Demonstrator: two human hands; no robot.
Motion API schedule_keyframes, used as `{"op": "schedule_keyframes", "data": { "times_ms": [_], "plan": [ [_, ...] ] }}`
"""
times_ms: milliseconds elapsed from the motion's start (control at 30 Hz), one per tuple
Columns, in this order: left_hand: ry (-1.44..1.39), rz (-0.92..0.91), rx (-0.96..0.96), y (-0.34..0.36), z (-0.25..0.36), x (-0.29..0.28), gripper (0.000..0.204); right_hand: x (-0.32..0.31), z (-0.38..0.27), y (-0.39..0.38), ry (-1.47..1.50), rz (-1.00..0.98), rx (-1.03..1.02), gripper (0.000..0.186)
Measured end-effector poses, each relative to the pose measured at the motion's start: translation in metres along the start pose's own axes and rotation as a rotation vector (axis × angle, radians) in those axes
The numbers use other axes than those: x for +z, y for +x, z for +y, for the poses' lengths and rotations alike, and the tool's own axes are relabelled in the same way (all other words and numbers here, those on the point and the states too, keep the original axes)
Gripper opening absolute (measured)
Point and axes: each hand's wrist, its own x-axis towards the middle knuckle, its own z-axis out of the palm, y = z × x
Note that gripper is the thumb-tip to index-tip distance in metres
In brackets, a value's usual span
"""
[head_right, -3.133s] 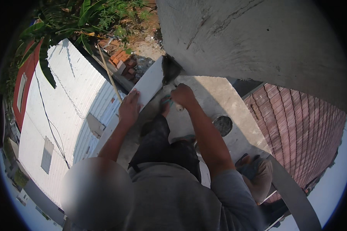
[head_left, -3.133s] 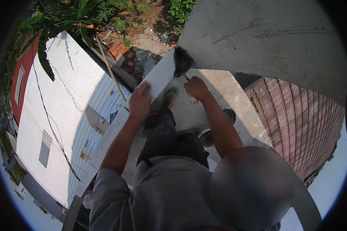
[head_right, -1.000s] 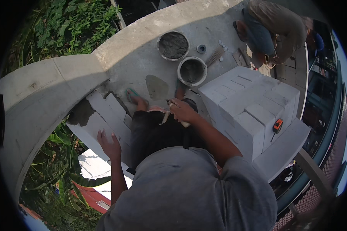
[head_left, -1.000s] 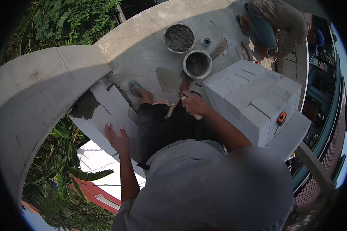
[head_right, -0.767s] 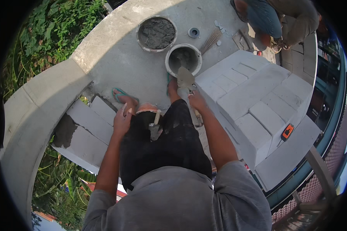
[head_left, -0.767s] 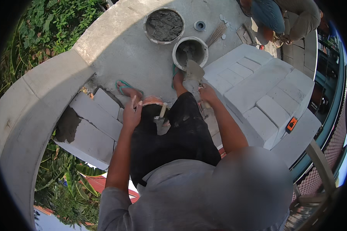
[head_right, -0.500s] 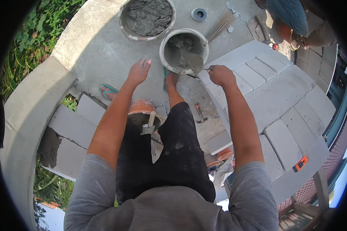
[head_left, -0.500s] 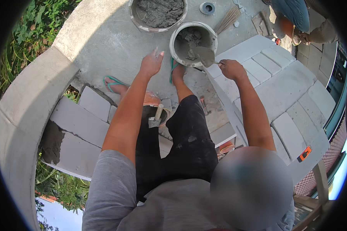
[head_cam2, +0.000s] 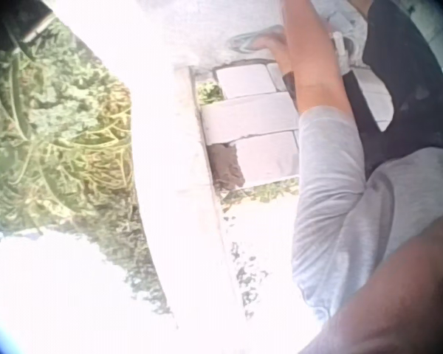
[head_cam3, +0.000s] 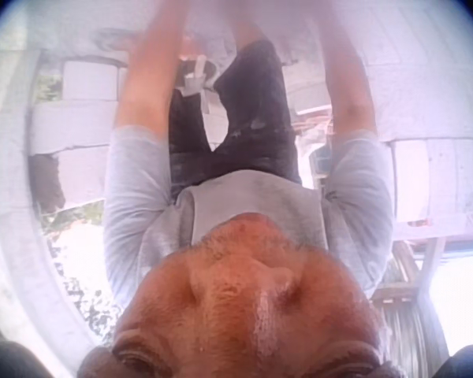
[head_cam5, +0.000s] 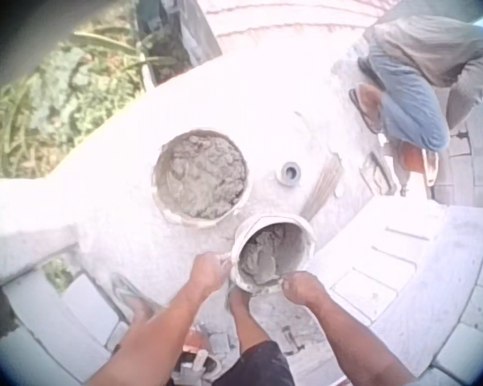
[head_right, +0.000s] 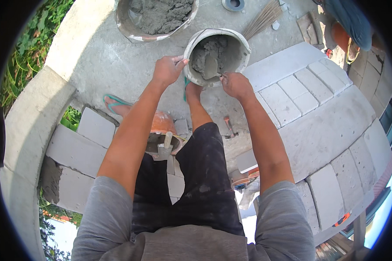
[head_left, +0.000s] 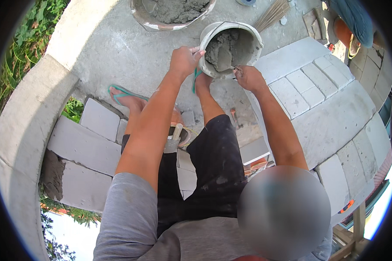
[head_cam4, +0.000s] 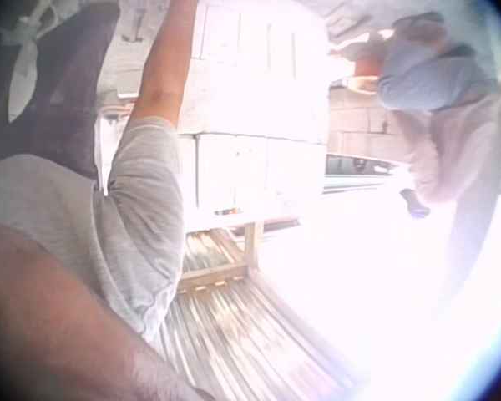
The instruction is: The person scoops cement from a bucket with a trowel and applies it to the joints between white blocks on a rooftop. They repeatedly scoop and smooth the cement along the wall edge while another person works nearby.
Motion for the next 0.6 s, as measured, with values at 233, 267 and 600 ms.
{"op": "schedule_keyframes", "data": {
  "times_ms": [233,267,600],
  "plan": [
    [0.047,-0.023,-0.015,-0.004,0.015,-0.001,0.039,0.061,0.007,-0.007,0.478,0.167,0.098,0.044],
    [0.045,-0.014,-0.002,-0.002,0.014,-0.002,0.039,0.067,0.004,-0.005,0.529,0.185,0.097,0.045],
    [0.067,-0.112,-0.071,0.014,0.001,-0.022,0.045,0.093,0.0,-0.008,0.761,0.368,0.027,0.046]
  ]
}}
